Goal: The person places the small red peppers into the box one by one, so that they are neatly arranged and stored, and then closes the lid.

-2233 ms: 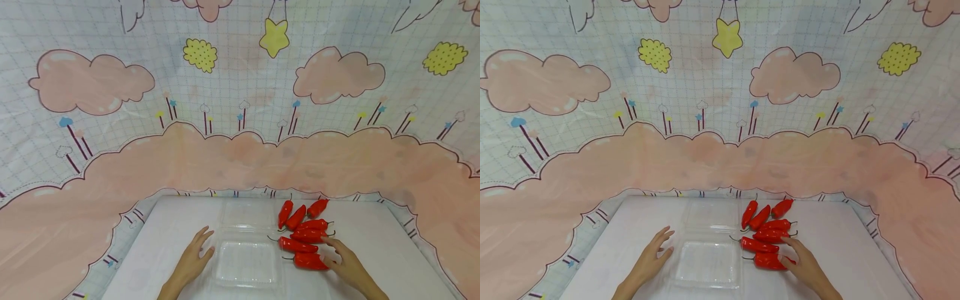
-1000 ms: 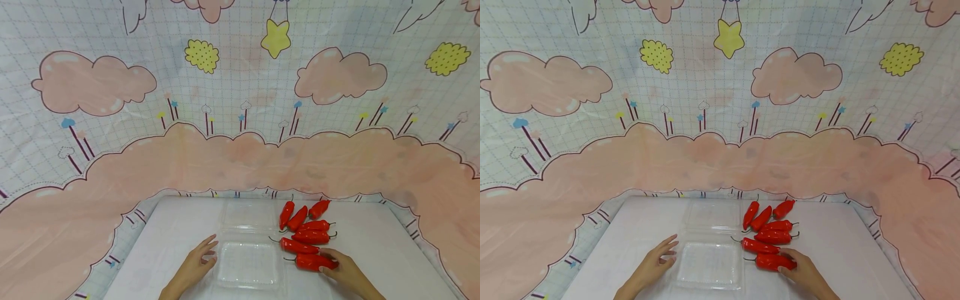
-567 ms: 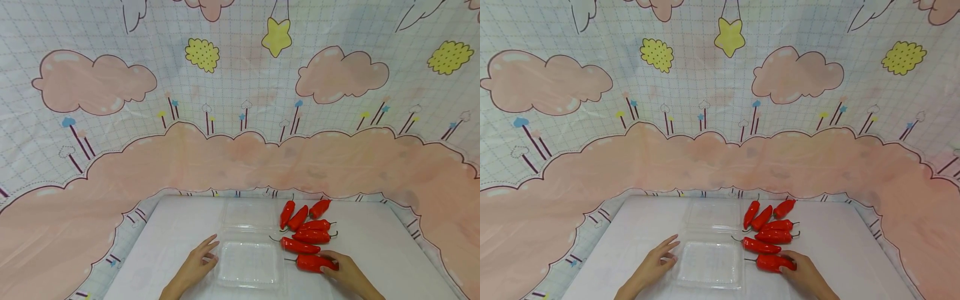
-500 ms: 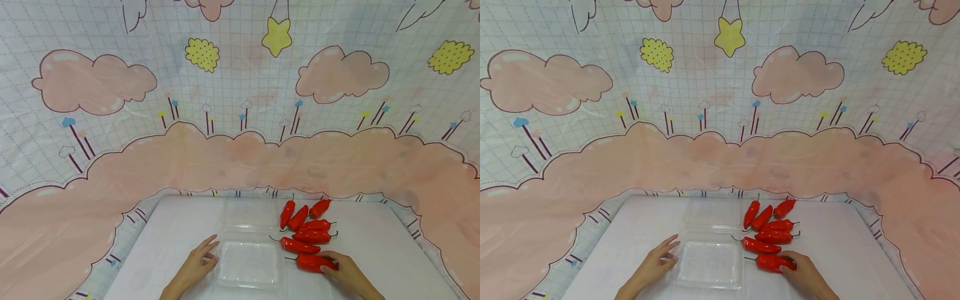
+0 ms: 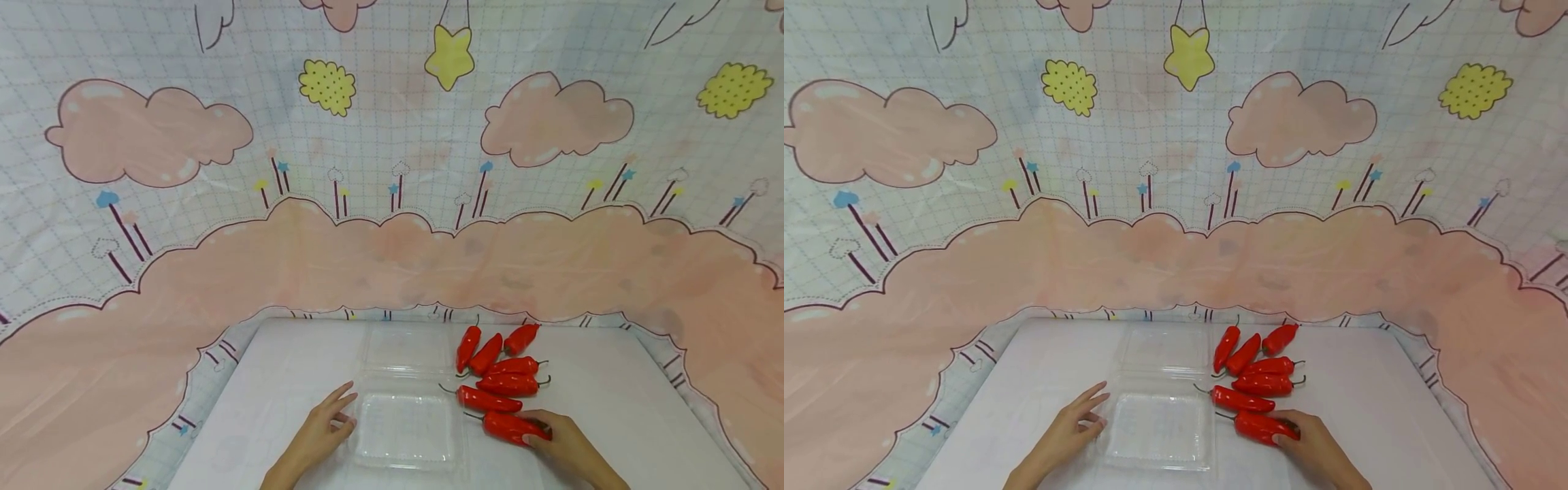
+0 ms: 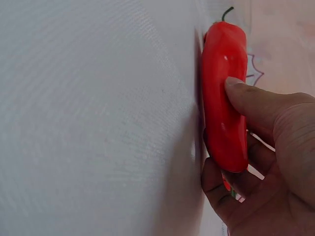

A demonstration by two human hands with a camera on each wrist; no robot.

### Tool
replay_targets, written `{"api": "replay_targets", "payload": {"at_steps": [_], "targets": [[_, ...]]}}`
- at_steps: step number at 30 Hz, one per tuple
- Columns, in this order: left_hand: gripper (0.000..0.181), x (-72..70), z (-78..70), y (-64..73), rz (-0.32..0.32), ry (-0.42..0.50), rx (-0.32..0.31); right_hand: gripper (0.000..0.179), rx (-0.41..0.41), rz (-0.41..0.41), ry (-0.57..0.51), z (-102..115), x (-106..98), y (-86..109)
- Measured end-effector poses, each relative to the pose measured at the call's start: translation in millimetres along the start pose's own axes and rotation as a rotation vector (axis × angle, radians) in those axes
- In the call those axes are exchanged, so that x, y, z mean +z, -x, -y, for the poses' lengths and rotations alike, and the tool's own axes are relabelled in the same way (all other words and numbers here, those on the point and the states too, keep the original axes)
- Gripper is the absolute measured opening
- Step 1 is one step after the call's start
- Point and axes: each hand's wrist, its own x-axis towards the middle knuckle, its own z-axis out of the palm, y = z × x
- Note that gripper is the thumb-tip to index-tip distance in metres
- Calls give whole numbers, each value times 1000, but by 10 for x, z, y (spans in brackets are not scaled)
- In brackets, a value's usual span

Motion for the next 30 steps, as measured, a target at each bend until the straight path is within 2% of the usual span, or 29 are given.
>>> {"api": "replay_targets", "payload": {"at_steps": [6, 15, 22, 30], "targets": [[50, -7, -9, -15, 2, -9, -13, 49, 20, -24, -2, 2, -80, 40], [50, -28, -20, -22, 10, -7, -6, 49, -2, -63, 1, -11, -233, 88], [50, -27, -3, -25, 2, 5, 2, 48, -70, -106, 24, 4, -329, 121], [49, -5, 16, -12, 3, 0, -1, 48, -104, -114, -1, 89, -399, 173]]}}
